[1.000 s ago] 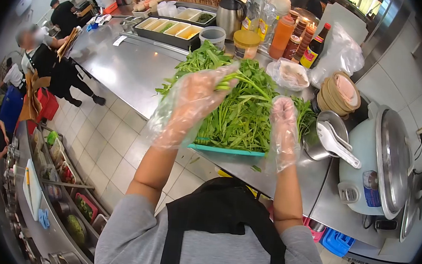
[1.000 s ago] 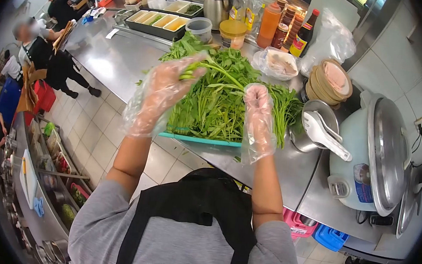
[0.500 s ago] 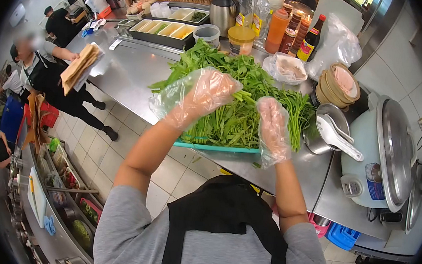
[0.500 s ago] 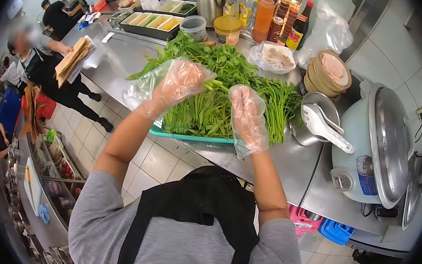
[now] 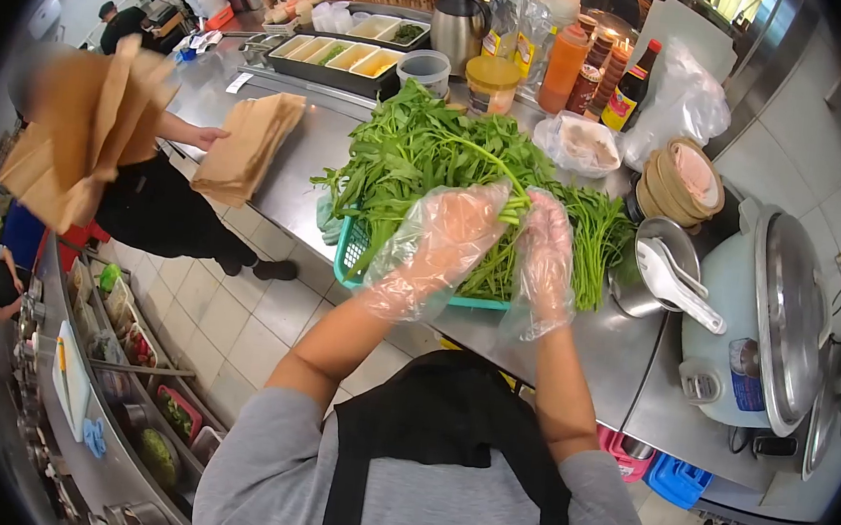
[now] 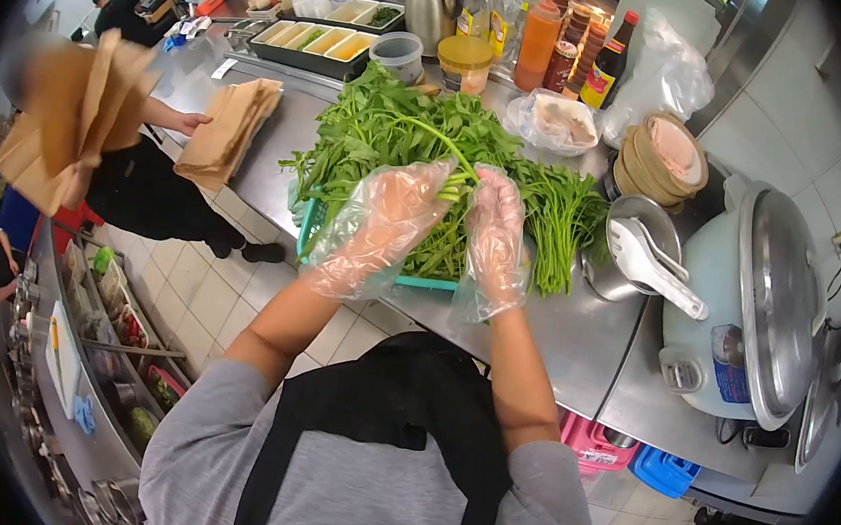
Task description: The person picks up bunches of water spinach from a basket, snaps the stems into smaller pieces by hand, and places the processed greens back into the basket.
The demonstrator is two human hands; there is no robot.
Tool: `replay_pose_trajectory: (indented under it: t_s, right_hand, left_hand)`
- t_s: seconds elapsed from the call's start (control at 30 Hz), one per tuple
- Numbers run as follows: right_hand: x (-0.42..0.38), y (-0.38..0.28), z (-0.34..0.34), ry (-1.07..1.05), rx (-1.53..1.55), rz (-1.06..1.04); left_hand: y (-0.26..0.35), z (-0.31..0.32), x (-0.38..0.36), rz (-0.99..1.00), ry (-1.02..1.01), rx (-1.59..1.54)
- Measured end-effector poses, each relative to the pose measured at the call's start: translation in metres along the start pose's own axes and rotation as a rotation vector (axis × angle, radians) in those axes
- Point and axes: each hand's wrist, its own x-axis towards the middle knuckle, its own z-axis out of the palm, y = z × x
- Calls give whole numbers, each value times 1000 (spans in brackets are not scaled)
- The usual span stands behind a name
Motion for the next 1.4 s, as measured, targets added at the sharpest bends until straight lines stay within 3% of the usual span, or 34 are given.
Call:
replay_pose_trajectory:
  t_s: [0.1,0.23,0.3,0.43,0.47,0.5,0.53,0.6,0.63,0.67,0.73,0.8,0.87,0.9,0.93,1.0,1.07,1.1,1.13,1.17,1.2,1.27,1.33,1.4]
  right_hand:
    - [2,9,1,23,16,-11]
    - [-2,16,-2,76,-28,-11]
    - [0,25,-5,48,33,-48]
    - [2,31,-13,12,48,-21]
    - [4,32,-13,15,49,-22]
    - [8,31,-12,79,-143,-101]
    - [9,31,-11,144,-335,-178]
    - [9,46,-21,189,-418,-201]
    - [9,51,-25,228,-504,-221]
    - [11,55,-33,231,-502,-222]
    - [10,17,-25,202,-138,-60]
    - [9,-4,-19,223,42,-38]
    - [13,-18,-23,194,107,57]
    - [19,-16,-32,146,206,70]
    - [25,-11,-42,148,207,69]
    - [36,-3,-53,-58,259,6]
    - [36,-21,-44,-36,189,58]
    - [44,-25,-46,-162,-187,-48]
    - [53,-28,-47,-284,-562,-157]
    - [64,-20,-49,-286,-561,-159]
    - [79,-1,-54,-335,-834,-413]
    - [97,27,-60,-409,-1372,-931]
    - [82,-1,-45,-428,-1358,-891]
    - [68,-39,-20,-474,-1325,-827]
  left_hand:
    - [-3,15,0,86,128,-100]
    - [2,15,1,31,87,-23]
    - [-2,22,5,115,2,55]
    - [-3,22,10,253,55,-10]
    - [1,23,14,124,42,-71]
    - [5,20,17,-4,30,-131]
    - [8,16,17,1,28,-130]
    - [13,6,15,-181,125,-280]
    - [9,-2,14,-403,41,-583]
    - [6,-2,15,-399,40,-581]
    - [-7,6,18,-367,38,-192]
    - [-22,13,14,-311,-68,-177]
    - [-21,-4,4,-167,-10,-213]
    - [-9,-29,7,-425,-122,-681]
    - [-36,-18,7,-424,-123,-680]
    - [-111,15,16,612,481,116]
    - [-108,-10,31,67,-66,-671]
    - [-114,-24,45,-402,-252,-1180]
    - [-110,-34,54,-402,-247,-1179]
    - [-105,-42,61,-349,-421,-1207]
    - [-101,-45,65,-294,-598,-1228]
    - [-94,-41,66,-286,-621,-1253]
    - [-77,-38,58,-298,-509,-1115]
    - [-60,-39,54,-340,-590,-1198]
